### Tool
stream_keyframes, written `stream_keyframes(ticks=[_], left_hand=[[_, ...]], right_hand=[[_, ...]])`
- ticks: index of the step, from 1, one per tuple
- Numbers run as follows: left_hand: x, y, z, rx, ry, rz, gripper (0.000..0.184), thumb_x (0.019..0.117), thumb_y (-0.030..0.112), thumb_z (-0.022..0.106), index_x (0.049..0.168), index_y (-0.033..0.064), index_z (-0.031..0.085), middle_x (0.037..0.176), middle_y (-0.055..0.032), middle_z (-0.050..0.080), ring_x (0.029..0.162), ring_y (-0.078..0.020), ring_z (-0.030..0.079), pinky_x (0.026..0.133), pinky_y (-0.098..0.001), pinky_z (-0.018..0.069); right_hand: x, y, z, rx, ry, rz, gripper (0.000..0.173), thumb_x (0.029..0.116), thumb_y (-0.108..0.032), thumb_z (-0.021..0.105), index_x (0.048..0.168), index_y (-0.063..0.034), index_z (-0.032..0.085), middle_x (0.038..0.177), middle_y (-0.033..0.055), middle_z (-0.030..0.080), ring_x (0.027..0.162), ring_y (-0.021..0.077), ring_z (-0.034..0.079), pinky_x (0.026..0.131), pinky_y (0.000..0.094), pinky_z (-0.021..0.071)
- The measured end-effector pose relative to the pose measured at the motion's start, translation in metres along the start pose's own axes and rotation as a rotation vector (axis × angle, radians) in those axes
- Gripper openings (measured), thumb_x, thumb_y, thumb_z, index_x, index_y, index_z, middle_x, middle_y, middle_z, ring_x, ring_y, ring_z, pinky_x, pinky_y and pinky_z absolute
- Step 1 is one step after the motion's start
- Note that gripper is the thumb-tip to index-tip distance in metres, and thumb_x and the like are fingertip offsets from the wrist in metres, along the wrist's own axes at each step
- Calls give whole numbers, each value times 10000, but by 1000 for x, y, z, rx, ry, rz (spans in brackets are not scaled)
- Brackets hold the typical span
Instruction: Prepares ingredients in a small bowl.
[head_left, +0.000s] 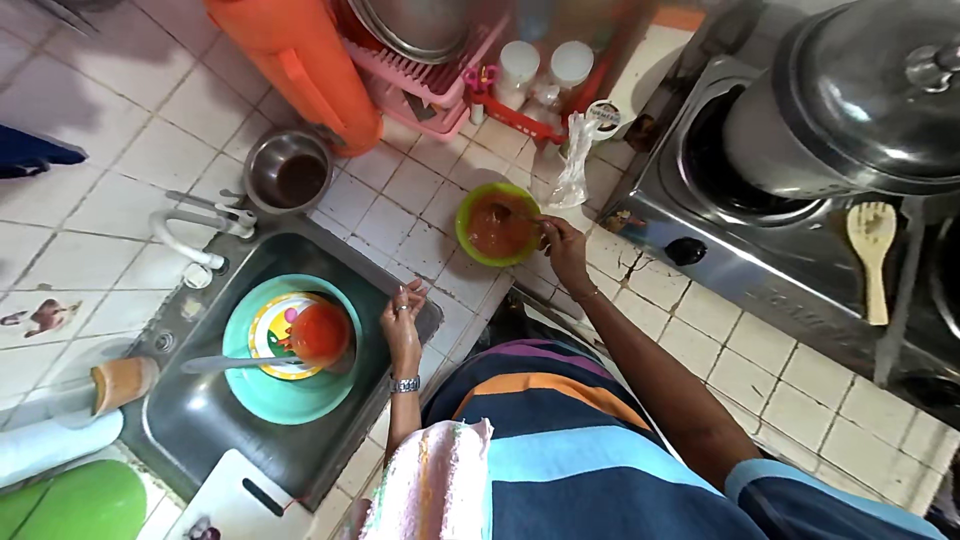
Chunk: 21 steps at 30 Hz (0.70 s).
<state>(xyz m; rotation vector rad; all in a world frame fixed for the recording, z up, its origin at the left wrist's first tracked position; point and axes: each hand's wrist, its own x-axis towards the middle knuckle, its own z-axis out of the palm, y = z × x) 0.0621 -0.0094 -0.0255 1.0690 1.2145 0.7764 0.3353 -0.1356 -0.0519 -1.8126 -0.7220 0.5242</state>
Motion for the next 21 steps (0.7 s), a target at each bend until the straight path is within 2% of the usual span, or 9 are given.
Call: stream_keyframes(ticks=[2,4,6,8,11,14,16,18,21], left_hand=[[0,0,-2,-15,14,-13,359,1115,150,337,1097,-74,617,1024,-118,719,942,-167,716,866,-322,596],[-1,0,-6,-24,19,-15,330,1110,136,346,1138,-76,598,1065,-128,715,962,-172,717,867,-326,597],[0,0,-9,-25,29,-12,321,1109,131,354,1166,-79,589,1093,-133,706,971,-172,714,864,-323,595],[1,2,-11,-14,37,-5,314,1104,125,359,1191,-79,581,1114,-135,701,973,-166,711,865,-322,593],[2,4,-11,1,46,-2,316,1101,118,357,1226,-89,562,1144,-153,689,981,-176,709,870,-336,592],[3,10,-7,1,50,-5,315,1104,117,361,1236,-88,561,1146,-148,688,979,-169,708,867,-326,589],[5,16,-3,-13,46,7,312,1105,114,363,1242,-87,560,1145,-146,686,977,-166,708,871,-323,590],[7,20,0,-23,40,16,302,1104,105,362,1243,-85,551,1149,-143,690,971,-158,710,872,-315,588],[10,24,2,-18,33,23,294,1103,100,360,1227,-78,560,1144,-136,697,960,-149,713,866,-308,587]], right_hand=[[3,2,-7,-106,4,-75,282,1096,-135,470,1269,-8,652,995,143,688,682,149,610,621,287,526],[3,0,-15,-241,-19,-159,252,1068,-70,514,1244,21,670,1033,193,673,748,239,655,711,385,577],[1,-7,-23,-360,-42,-199,233,1045,-33,540,1216,30,686,1018,213,662,750,298,659,718,461,576],[-4,-20,-29,-406,-59,-139,231,1056,-55,525,1198,32,686,990,210,666,735,311,659,709,486,571],[-10,-28,-27,-315,-29,6,247,1078,-115,507,1161,39,682,848,157,692,633,227,652,634,410,576],[-10,-18,-17,-95,14,159,277,1092,-123,464,1132,58,669,723,97,677,535,130,620,555,311,565],[-10,-13,-6,106,22,285,283,1101,-149,456,1149,53,648,727,66,673,537,98,614,550,275,558],[-11,-13,7,297,35,397,238,1089,-146,503,1188,30,630,779,44,675,579,82,617,567,253,553],[-13,-14,19,419,84,431,236,1092,-125,488,1222,9,632,828,40,704,600,75,628,566,241,548]])
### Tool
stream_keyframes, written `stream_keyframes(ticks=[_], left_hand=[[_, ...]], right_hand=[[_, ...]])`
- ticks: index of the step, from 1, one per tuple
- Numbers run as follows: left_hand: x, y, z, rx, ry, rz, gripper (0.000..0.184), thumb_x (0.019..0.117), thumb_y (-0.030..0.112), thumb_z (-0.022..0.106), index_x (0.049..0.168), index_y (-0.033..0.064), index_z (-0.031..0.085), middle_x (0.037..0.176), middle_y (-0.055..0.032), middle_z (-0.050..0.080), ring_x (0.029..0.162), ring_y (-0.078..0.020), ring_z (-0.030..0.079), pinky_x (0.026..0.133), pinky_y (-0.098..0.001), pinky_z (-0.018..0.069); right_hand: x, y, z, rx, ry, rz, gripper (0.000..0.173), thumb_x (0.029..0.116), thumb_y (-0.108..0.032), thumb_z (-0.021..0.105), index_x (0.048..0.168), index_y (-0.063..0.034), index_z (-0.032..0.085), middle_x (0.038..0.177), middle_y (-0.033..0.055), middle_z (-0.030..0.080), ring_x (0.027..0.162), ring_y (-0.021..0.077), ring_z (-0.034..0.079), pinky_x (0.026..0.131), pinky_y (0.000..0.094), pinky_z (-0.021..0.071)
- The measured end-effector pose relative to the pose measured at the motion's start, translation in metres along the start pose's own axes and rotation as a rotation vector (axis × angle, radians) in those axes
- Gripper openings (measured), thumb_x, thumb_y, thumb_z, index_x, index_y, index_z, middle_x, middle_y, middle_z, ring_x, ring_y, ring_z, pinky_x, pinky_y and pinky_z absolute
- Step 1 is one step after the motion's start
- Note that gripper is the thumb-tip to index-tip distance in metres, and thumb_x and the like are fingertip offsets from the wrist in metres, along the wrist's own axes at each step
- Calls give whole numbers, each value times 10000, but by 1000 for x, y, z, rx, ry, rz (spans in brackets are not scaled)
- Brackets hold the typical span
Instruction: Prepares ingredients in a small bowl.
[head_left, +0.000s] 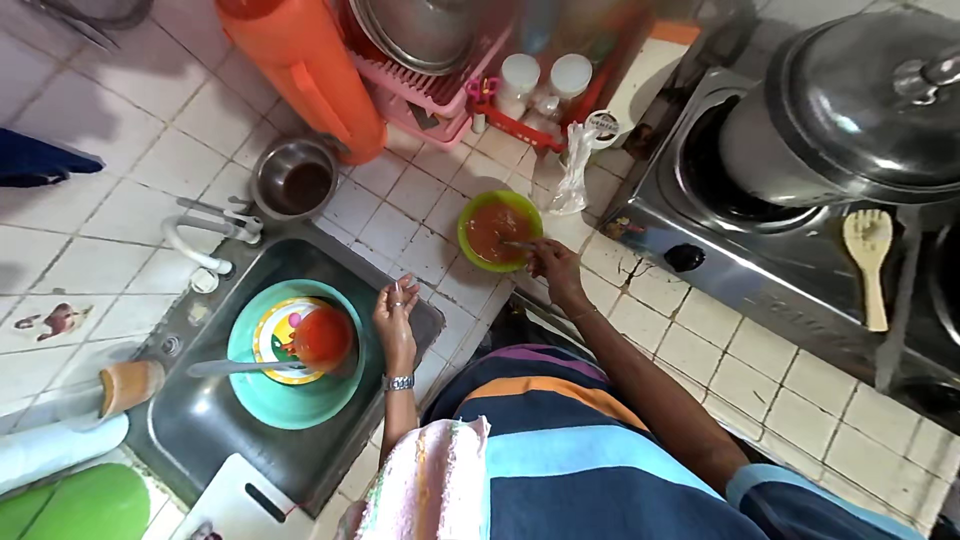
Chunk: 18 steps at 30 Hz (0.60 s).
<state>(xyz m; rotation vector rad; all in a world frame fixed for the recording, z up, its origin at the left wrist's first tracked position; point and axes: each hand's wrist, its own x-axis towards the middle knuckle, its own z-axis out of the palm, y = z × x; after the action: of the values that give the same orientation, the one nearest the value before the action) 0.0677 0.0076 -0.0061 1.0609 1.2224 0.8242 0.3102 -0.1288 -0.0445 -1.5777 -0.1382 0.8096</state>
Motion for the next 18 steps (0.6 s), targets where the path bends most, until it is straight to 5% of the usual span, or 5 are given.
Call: stream_keyframes(ticks=[11,15,18], left_hand=[[-4,-1,-20,82,-36,21,291,1094,113,391,1225,-57,588,1143,-131,692,986,-162,704,850,-317,591],[-31,9,-64,796,-405,33,317,1080,109,413,1235,-53,638,1145,-188,700,1006,-266,709,924,-446,576],[-73,55,-86,1446,-799,-377,395,1105,230,392,1294,-28,625,1203,-274,674,1157,-437,644,1021,-603,470]], right_hand=[[23,-14,-24,-309,-9,-404,322,1113,-225,433,1293,-45,630,940,64,698,630,73,607,557,226,515],[27,-2,-20,-227,12,-229,310,1118,-213,432,1256,-11,623,856,47,675,592,63,602,527,219,515],[22,-18,-26,-240,9,-46,283,1107,-193,471,1210,12,636,780,36,671,549,48,580,508,210,495]])
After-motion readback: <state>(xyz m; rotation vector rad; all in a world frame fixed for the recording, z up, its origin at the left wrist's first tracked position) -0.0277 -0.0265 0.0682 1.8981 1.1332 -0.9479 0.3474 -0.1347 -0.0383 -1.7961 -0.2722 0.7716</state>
